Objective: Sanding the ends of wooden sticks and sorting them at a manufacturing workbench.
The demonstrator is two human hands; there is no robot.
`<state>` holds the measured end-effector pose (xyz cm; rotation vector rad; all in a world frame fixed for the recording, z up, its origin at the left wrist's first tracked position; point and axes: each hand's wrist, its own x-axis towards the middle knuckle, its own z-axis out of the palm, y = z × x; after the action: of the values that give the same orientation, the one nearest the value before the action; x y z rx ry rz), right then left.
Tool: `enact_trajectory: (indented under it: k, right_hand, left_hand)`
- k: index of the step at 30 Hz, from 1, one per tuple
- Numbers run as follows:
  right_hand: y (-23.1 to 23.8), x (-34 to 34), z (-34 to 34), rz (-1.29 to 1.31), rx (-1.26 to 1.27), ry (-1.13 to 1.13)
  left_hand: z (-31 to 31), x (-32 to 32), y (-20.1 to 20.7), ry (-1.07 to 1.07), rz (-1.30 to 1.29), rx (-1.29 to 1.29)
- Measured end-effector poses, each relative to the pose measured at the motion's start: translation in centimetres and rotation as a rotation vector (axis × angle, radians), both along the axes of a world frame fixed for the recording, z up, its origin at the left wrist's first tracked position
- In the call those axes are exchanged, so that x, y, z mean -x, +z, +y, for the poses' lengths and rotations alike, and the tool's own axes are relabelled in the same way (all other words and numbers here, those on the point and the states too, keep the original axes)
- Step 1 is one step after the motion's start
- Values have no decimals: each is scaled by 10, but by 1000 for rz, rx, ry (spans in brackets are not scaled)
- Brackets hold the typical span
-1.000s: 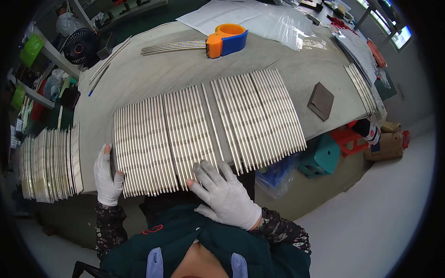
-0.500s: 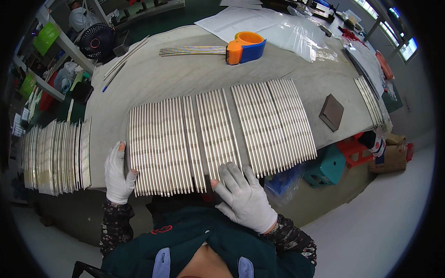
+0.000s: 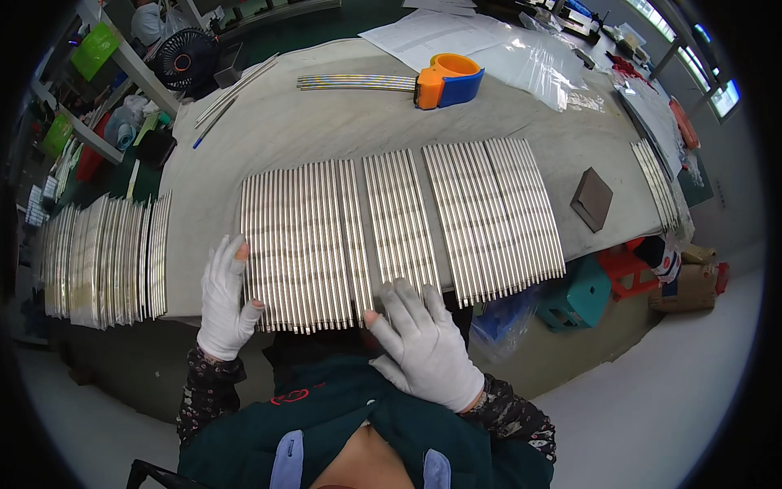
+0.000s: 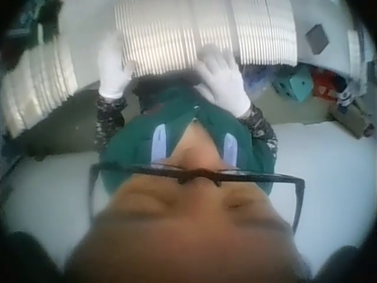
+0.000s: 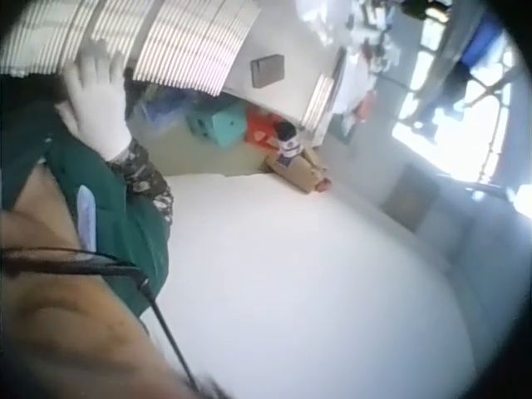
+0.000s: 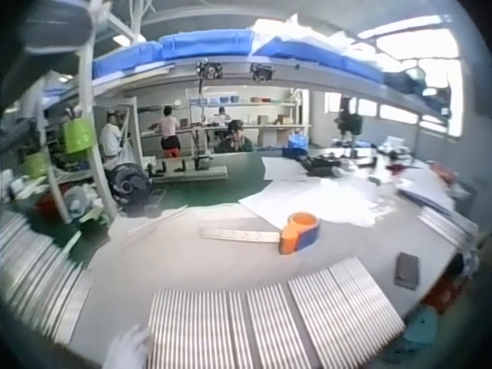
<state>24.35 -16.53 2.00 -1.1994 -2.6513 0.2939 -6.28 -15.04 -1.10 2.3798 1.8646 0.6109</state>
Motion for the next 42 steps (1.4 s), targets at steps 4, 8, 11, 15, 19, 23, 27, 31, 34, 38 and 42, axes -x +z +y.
enact_trajectory:
  k: [4, 8, 11, 15, 19, 23, 27, 31, 34, 38, 42]
  right_hand:
    - [-5, 8, 2, 22, 41, 108]
    - [-6, 3, 0, -40, 17, 71]
    - [-7, -1, -2, -52, 18, 38]
    - [-10, -6, -4, -55, 11, -2]
    - [-12, -13, -5, -32, -1, -13]
    - [-11, -17, -5, -39, -34, -64]
    - [-13, -22, -7, -34, -55, -95]
    - [-13, -23, -7, -33, -48, -100]
    - [-13, -22, -8, -28, -51, -101]
    - [-11, -19, -6, -42, -33, -99]
    - [-13, -17, -6, -52, -21, -69]
  left_hand:
    - [-12, -42, 14, -335, 27, 53]
    - [-14, -81, 17, -484, 155, 242]
    - [-12, -89, 19, -508, 94, 222]
    - [-7, -99, 21, -524, 111, 226]
    - [-5, -107, 20, -537, 109, 223]
    - [-3, -113, 19, -534, 90, 205]
    - [-2, -118, 19, -542, 101, 198]
    - [0, -123, 21, -547, 101, 209]
    - [0, -125, 19, -553, 93, 198]
    - [0, -123, 17, -562, 92, 191]
    - [-2, -118, 20, -558, 92, 216]
